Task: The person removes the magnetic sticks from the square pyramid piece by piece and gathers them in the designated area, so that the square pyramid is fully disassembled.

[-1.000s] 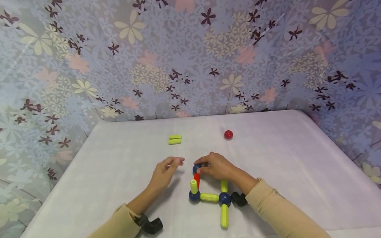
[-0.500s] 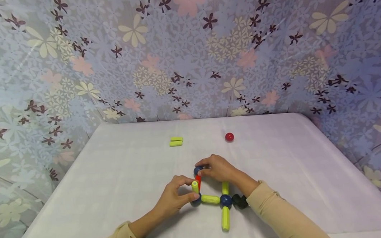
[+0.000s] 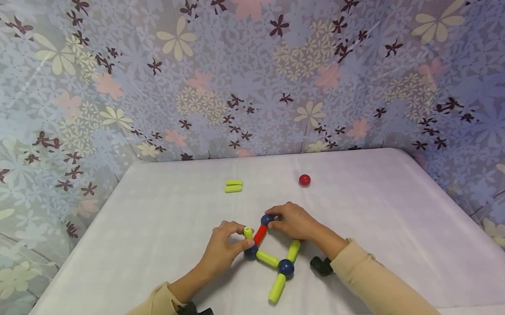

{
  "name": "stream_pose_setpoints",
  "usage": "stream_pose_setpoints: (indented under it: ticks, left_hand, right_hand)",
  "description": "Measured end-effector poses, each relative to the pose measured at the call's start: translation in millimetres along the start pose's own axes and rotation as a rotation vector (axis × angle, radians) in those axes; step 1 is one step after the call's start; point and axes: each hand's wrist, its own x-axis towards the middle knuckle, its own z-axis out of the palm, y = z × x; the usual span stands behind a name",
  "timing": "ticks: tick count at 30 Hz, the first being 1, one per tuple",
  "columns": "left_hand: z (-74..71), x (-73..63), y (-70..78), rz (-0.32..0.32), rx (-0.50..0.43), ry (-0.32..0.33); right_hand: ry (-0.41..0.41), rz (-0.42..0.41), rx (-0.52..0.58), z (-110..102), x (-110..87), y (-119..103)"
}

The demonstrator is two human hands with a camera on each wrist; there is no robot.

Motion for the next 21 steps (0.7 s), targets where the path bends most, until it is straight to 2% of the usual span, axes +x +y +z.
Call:
stream_pose_setpoints:
  ticks: [4,8,14,18,21]
  left_hand:
    - [-5.8,14.6,-9.0,-0.043,0.007,0.043]
    - [-8.1,29.5,-16.7,-0.09,0.001,0.056]
    - [-5.0,44.2,-23.1,-0.088,-0.039,0.061]
    - [-2.7,47.0,-23.6,-0.106,-0.05,0.062]
    - [-1.7,47.7,-23.0,-0.117,-0.054,0.054]
  right_hand:
    - [0.013,0.059,-0.01,-3,-7.5,3]
    - [0.027,0.099,-0.018,-4,-17.8,5]
    - [0.063,0.153,-0.026,-5,-32.6,4]
    - [0.118,0.148,-0.04,-4,-34.8,2]
    - [0.15,0.101,-0.037,-2,-29.3,-2]
